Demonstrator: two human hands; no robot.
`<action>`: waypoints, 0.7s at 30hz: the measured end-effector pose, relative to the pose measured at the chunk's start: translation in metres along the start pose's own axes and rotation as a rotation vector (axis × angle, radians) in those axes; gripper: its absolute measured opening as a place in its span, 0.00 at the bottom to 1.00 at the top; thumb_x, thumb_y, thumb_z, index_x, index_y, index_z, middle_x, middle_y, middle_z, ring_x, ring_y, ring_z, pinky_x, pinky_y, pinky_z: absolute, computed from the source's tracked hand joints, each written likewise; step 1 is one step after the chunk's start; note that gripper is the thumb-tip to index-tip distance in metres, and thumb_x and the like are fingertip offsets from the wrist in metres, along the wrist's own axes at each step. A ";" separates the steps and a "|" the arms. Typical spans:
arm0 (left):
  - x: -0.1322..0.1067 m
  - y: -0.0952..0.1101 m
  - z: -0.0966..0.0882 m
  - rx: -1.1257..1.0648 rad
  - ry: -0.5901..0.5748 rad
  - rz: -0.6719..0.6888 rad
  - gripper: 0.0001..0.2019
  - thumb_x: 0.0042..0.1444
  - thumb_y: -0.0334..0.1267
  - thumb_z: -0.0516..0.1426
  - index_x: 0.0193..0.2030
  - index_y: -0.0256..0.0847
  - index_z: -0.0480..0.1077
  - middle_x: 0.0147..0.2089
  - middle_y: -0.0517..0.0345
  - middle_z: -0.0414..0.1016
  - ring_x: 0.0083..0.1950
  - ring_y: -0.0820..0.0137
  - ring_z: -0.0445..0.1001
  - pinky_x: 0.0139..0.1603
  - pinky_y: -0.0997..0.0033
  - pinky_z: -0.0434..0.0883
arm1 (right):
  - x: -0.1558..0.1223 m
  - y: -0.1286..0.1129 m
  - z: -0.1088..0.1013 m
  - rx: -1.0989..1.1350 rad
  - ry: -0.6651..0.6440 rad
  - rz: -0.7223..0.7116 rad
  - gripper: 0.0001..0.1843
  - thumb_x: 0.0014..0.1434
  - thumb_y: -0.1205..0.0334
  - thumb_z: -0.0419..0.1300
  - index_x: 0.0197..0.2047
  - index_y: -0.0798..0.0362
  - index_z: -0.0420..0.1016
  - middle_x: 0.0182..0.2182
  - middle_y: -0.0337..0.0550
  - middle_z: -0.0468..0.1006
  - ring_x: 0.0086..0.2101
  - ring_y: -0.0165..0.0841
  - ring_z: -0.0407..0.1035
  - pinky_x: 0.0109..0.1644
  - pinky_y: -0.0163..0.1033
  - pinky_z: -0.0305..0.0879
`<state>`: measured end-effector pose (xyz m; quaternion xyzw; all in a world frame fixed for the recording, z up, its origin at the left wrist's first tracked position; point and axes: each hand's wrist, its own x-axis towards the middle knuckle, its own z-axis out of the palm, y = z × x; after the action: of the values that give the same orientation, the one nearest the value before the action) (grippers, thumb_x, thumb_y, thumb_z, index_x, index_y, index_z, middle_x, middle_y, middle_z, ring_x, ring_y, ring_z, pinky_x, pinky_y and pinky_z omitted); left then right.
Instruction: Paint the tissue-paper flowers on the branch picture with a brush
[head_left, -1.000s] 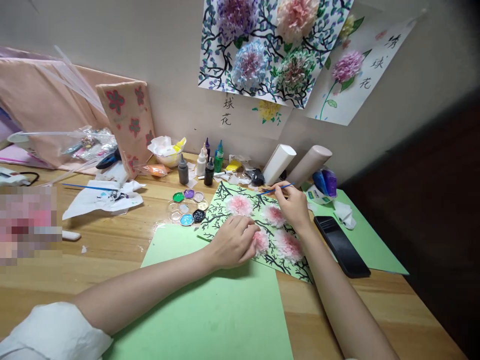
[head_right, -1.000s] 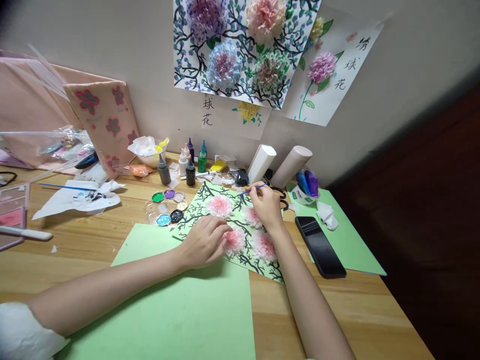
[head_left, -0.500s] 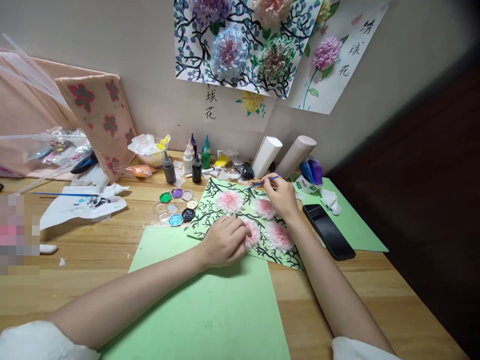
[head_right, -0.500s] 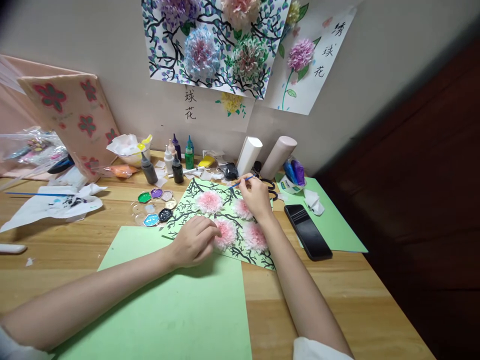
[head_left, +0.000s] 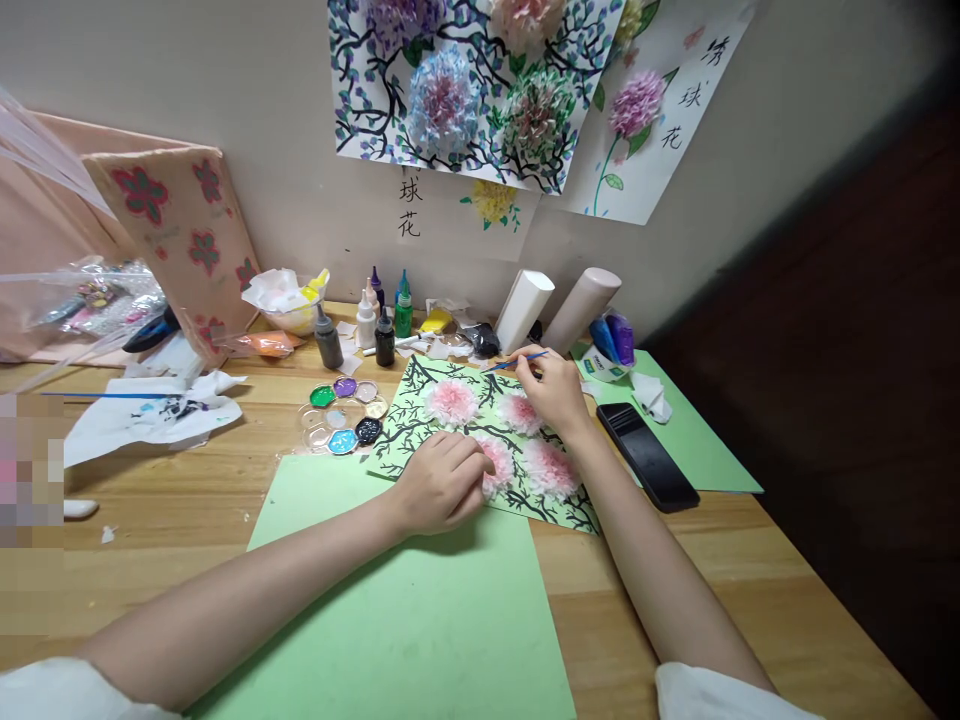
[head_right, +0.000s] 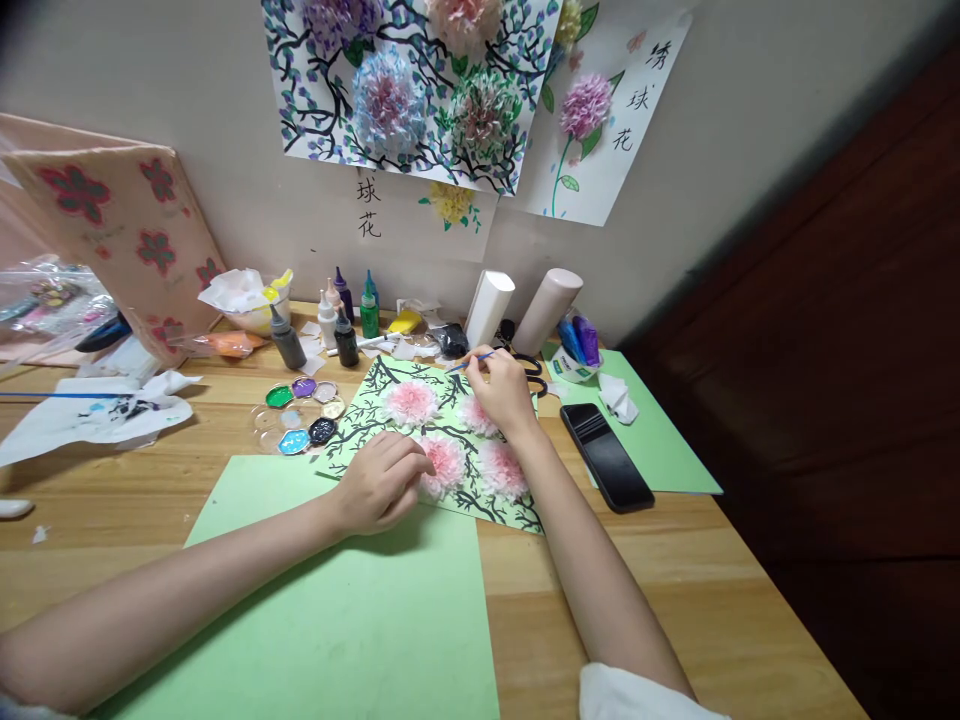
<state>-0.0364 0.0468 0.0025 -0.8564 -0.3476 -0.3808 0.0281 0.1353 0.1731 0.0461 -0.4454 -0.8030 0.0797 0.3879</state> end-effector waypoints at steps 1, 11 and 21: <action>0.000 0.000 0.000 0.000 0.000 0.001 0.07 0.56 0.30 0.46 0.36 0.39 0.64 0.32 0.54 0.70 0.33 0.67 0.64 0.36 0.66 0.61 | 0.000 -0.001 0.000 -0.007 0.000 -0.007 0.12 0.58 0.64 0.50 0.30 0.51 0.74 0.32 0.43 0.79 0.34 0.35 0.72 0.41 0.39 0.65; 0.000 -0.001 0.001 0.009 -0.028 0.007 0.07 0.57 0.30 0.45 0.35 0.39 0.64 0.31 0.55 0.70 0.33 0.67 0.64 0.36 0.66 0.60 | 0.000 -0.002 0.000 -0.023 -0.002 -0.024 0.11 0.59 0.64 0.50 0.30 0.51 0.73 0.31 0.42 0.79 0.35 0.35 0.72 0.41 0.38 0.65; 0.002 0.000 0.000 0.013 -0.030 0.029 0.08 0.56 0.30 0.45 0.35 0.40 0.63 0.30 0.56 0.69 0.32 0.68 0.64 0.36 0.66 0.59 | -0.001 -0.001 0.002 -0.030 -0.019 -0.019 0.12 0.58 0.64 0.50 0.29 0.50 0.74 0.31 0.42 0.79 0.34 0.36 0.72 0.42 0.40 0.65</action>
<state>-0.0355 0.0476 0.0035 -0.8667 -0.3381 -0.3653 0.0339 0.1337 0.1724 0.0443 -0.4427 -0.8119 0.0683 0.3744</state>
